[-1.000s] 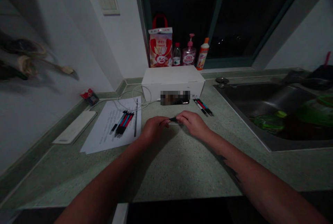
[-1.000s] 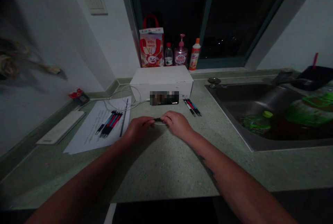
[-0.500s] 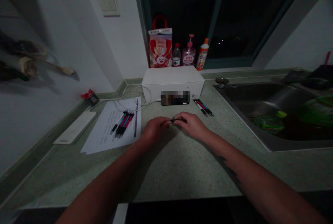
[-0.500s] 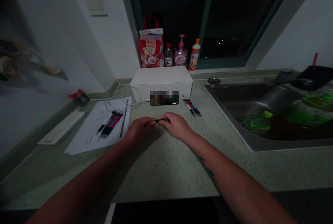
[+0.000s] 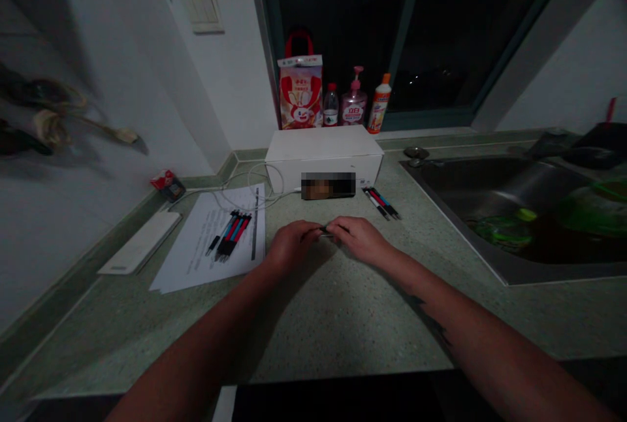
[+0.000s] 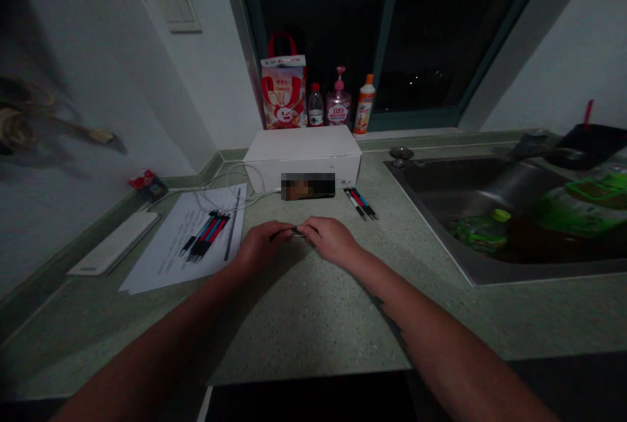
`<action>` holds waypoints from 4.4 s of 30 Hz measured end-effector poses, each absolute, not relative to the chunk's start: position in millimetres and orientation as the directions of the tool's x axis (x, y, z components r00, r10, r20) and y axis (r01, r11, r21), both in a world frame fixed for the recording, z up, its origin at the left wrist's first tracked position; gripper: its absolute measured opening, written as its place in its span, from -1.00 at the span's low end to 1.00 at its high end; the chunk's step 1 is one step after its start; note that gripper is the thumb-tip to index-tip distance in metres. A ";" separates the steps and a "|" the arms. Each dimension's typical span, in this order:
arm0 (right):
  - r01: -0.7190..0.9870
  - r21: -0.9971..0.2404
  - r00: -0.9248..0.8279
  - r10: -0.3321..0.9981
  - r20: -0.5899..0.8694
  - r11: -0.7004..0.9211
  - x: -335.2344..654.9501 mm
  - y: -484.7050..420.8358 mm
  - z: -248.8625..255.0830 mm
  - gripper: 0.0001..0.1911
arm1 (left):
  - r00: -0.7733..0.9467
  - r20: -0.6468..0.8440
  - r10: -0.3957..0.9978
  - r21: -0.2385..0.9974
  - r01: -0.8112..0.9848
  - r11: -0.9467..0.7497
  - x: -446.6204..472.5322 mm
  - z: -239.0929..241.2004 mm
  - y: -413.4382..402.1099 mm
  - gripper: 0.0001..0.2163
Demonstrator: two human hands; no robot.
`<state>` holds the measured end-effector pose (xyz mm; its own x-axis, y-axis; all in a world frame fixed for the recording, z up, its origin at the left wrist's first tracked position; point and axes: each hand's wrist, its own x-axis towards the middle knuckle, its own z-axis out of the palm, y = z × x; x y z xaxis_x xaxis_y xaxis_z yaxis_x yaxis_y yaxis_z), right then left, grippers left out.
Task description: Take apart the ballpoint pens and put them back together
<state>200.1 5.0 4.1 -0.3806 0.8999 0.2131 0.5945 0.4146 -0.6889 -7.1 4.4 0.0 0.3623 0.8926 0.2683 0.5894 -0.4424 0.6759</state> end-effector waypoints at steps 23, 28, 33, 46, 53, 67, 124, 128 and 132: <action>0.655 -0.535 -0.545 0.824 0.156 0.534 198.9 -1.6 7.1 -0.89 | 0.211 0.291 0.933 0.615 0.706 -0.352 -16.1 5.2 14.7 -0.78; 0.666 -0.521 -0.558 0.820 0.126 0.533 199.8 -1.9 3.1 -0.81 | 0.109 0.201 0.973 0.593 0.777 -0.210 -18.4 6.9 11.3 -0.86; 0.674 -0.512 -0.545 0.826 0.142 0.533 200.2 -2.4 6.6 -0.83 | 0.149 0.167 0.975 0.459 0.863 -0.211 -20.6 6.7 10.2 -0.93; 0.726 -0.513 -0.384 0.889 0.250 0.458 203.9 1.8 12.3 -0.87 | 0.149 0.106 0.983 0.458 0.870 -0.181 -23.3 5.7 7.5 -0.71; 0.656 -0.490 -0.588 0.796 0.145 0.574 199.6 -1.6 7.6 -0.88 | 0.198 0.106 0.975 0.405 0.887 -0.224 -19.5 12.6 5.4 -0.92; 0.693 -0.503 -0.411 0.857 0.312 0.516 199.3 -0.5 7.4 -0.90 | 0.215 0.093 0.972 0.930 0.329 -0.162 -3.8 2.3 5.4 -0.91; 0.665 -0.595 -0.367 0.891 0.267 0.452 198.5 -1.6 11.5 -0.77 | 0.175 0.031 0.984 0.979 0.192 -0.065 -1.2 8.7 3.8 -0.80; 0.627 -0.641 -0.333 0.896 0.294 0.443 198.5 -1.8 11.3 -0.77 | 0.151 0.027 0.988 0.977 0.205 -0.058 -2.2 6.9 4.6 -0.79; 0.656 -0.604 -0.368 0.890 0.269 0.453 198.7 -1.9 12.6 -0.81 | 0.175 0.025 0.984 0.979 0.197 -0.060 -2.2 5.0 5.2 -0.78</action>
